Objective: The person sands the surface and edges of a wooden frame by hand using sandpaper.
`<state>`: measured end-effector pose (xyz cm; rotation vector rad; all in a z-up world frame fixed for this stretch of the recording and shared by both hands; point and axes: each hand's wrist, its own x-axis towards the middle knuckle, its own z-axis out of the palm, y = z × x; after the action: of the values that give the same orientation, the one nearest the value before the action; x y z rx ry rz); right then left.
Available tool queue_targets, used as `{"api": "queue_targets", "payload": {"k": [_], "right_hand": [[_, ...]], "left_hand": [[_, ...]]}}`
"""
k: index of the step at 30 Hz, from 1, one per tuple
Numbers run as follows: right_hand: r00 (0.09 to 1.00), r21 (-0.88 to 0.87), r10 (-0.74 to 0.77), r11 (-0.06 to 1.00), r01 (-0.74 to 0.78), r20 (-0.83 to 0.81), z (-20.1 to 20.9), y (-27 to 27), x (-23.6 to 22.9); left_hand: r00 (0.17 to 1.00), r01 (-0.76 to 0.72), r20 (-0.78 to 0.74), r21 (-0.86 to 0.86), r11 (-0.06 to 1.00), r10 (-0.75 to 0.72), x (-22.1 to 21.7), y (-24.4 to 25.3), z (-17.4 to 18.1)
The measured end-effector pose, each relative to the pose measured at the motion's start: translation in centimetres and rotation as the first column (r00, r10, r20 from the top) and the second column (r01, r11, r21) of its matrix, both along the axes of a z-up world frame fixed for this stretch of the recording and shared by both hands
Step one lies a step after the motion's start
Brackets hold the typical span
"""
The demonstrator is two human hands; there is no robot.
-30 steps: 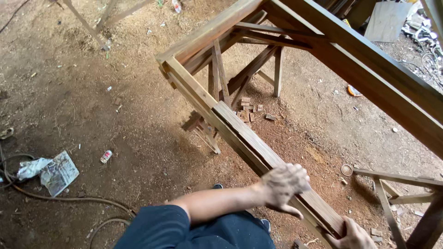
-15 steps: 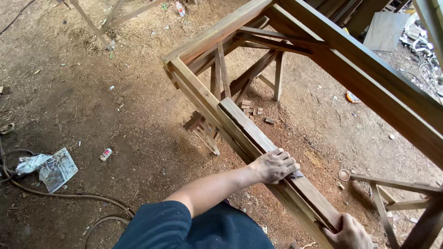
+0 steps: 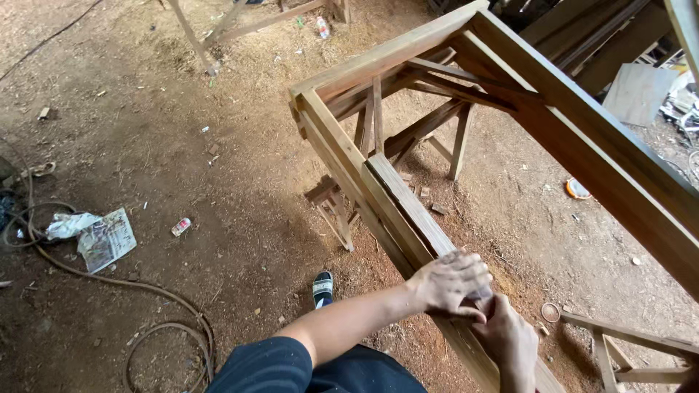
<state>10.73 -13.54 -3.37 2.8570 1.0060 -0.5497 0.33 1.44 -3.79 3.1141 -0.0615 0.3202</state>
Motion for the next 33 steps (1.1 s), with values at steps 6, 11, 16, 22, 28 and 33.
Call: {"api": "queue_targets", "payload": {"k": [6,11,16,22,28,33], "right_hand": [[1.0,0.008,-0.016,1.0,0.016,-0.001,0.5,-0.2,-0.5],[0.999,0.106,0.013,0.994,-0.018,0.052,-0.6,-1.5,-0.9],[1.0,0.015,-0.004,1.0,0.005,-0.017,0.0,-1.0,-0.3],[0.996,0.212,0.065,0.974,-0.076,0.06,-0.5,-1.6,-0.8],[0.983,0.257,0.084,0.958,-0.125,0.162,0.2,-1.6,-1.3],[0.99,0.296,0.079,0.949,-0.11,0.113,0.3,-1.5,-1.1]], "left_hand": [[0.925,-0.343,-0.194,-0.06,0.938,0.326,-0.2,5.5,0.8],[0.93,-0.151,-0.316,0.143,0.978,0.19,-1.0,0.3,0.9],[0.931,-0.163,-0.324,0.035,0.986,0.166,-0.3,0.5,2.4],[0.878,-0.451,-0.171,0.017,0.892,0.447,-1.1,7.9,4.3],[0.972,-0.161,-0.164,0.075,0.984,0.171,-0.4,0.6,2.3],[0.751,-0.296,-0.609,0.034,0.954,0.255,0.3,6.1,1.6]]}}
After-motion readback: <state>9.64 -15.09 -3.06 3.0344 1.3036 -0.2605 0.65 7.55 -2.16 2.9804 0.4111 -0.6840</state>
